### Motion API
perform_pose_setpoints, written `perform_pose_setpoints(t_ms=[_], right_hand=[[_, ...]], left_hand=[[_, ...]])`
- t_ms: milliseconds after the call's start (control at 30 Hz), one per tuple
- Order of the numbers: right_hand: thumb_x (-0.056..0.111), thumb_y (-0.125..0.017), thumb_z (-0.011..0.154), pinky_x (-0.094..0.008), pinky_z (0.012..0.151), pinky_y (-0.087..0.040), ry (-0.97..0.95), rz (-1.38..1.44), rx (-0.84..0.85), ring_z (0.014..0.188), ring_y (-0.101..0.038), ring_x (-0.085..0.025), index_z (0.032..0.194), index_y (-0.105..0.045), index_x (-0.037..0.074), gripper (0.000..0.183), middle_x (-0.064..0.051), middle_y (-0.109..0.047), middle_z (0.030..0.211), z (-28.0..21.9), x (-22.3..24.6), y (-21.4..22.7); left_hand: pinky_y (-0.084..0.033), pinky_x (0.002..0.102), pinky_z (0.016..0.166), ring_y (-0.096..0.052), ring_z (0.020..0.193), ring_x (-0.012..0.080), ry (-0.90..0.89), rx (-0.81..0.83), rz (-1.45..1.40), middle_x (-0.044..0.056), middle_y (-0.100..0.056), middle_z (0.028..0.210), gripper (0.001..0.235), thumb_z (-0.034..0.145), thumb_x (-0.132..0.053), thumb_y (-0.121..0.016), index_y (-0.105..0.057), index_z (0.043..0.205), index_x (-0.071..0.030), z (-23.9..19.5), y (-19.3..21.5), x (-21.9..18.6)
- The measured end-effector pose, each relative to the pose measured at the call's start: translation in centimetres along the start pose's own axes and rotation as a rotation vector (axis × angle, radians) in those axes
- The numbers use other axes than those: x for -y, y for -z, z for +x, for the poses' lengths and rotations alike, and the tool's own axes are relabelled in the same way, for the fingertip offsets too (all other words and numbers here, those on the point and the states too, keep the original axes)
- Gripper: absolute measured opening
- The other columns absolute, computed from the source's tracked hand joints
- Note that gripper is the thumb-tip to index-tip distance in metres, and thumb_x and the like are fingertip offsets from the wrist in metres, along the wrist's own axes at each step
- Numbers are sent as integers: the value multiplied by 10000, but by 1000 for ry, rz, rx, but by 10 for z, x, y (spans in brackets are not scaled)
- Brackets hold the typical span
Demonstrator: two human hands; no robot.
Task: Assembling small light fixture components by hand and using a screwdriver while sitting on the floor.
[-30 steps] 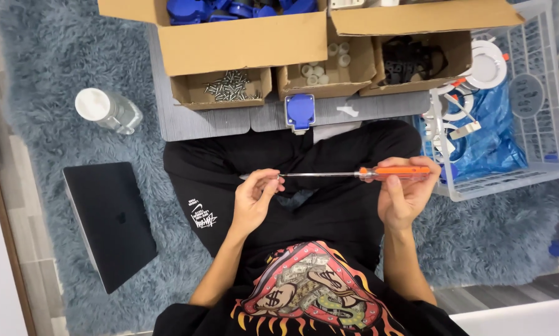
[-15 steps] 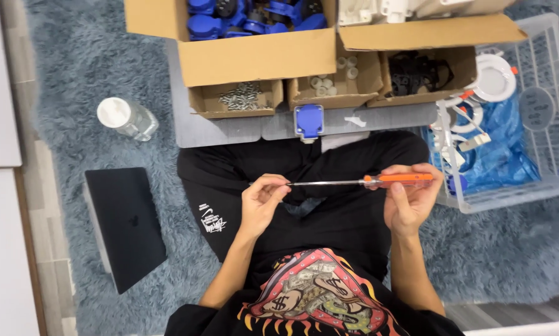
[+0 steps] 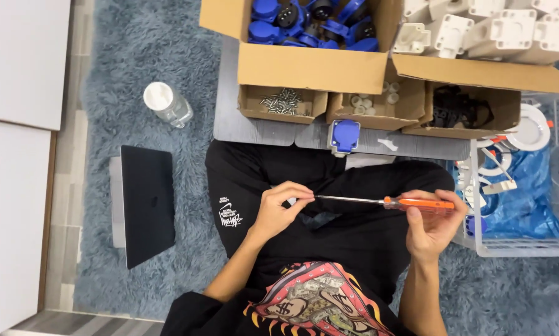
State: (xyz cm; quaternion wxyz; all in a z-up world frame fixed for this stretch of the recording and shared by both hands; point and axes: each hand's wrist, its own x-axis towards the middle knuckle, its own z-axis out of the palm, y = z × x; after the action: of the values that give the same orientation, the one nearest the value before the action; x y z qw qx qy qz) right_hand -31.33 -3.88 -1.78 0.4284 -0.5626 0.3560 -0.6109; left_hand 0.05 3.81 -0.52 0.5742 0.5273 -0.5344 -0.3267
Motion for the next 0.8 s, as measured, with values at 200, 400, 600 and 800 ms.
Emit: perform_pose_setpoints(t_ms=[200,400,600,800], right_hand=[[-27,-688,977,-450,837,-686,-70,-25,132,992,-801,-444,1525,-309,5,667,-322,-717,1062,12,40,-27],[-63,-689,943,-507,838,-697,-43,-17,210,975,-796,-449,1682,-203,43,891,-322,-709,1053,14,32,-31],[-97,-664,999,-588,961,-709,-80,-77,227,1032,-752,-403,1627,-315,137,756,-330,-679,1100,5,33,-36],[-100,-639,1012,-596,935,-730,-32,-79,309,1037,-758,-406,1680,-279,190,812,-320,-670,1104,11,43,-38]], left_hand=[[-640,349,776,-818,833,249,-7,108,-14,53,-851,932,114,892,1,-879,-861,913,-109,-8,8,-1],[-637,363,763,-811,810,267,39,146,-56,73,-845,901,101,880,-4,-887,-849,893,-96,-21,6,6],[-611,282,880,-780,889,167,127,224,16,56,-814,962,75,933,-98,-879,-815,950,-65,-33,-2,16],[-582,271,855,-754,911,141,170,278,27,17,-798,984,78,944,-134,-878,-807,962,-107,-35,-4,24]])
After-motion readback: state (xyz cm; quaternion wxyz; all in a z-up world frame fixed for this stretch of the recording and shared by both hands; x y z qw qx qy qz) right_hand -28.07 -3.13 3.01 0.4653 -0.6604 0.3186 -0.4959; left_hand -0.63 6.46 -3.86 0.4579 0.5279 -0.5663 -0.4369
